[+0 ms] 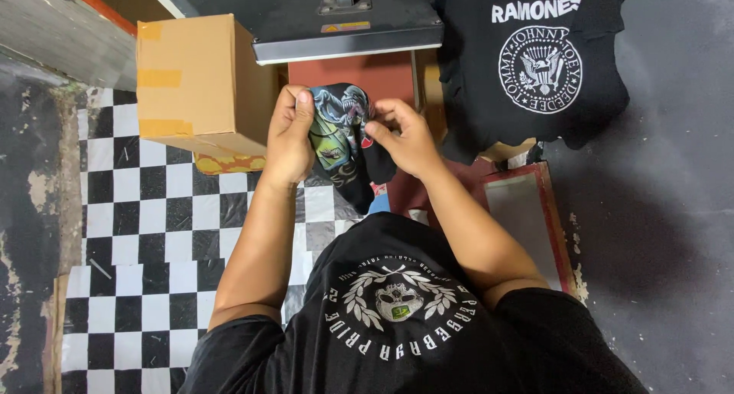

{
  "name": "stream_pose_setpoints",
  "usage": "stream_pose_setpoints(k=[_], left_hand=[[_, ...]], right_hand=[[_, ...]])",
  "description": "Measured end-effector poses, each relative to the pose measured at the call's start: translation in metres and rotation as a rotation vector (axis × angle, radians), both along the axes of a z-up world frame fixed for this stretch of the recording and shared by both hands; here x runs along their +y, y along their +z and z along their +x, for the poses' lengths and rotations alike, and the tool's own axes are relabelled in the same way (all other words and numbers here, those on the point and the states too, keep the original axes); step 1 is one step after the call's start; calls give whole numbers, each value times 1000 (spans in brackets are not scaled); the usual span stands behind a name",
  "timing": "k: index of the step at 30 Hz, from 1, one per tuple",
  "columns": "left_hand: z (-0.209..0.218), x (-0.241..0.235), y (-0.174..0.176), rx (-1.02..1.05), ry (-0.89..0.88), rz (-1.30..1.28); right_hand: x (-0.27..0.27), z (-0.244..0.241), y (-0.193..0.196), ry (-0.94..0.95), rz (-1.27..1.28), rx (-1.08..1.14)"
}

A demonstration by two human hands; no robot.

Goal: Positioning t-shirts and using a heat press machine to apply graphic designs.

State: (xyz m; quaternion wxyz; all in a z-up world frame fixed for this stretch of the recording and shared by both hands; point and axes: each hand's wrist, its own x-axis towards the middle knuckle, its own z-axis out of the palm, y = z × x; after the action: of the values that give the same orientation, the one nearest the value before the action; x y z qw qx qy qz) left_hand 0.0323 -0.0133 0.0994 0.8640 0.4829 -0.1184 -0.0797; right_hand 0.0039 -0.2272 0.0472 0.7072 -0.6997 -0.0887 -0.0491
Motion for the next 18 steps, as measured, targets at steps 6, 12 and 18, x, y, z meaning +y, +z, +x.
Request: stream_pose_setpoints(k=[6, 12, 18], left_hand=[[-3, 7, 3, 9, 39, -41], [2, 29, -4, -241, 292, 369], [1, 37, 23, -436, 447, 868]], right_hand=[[8, 3, 6, -77, -150, -241], [-4, 12, 22, -129, 21, -100], [-10, 7, 55, -110, -155, -185]])
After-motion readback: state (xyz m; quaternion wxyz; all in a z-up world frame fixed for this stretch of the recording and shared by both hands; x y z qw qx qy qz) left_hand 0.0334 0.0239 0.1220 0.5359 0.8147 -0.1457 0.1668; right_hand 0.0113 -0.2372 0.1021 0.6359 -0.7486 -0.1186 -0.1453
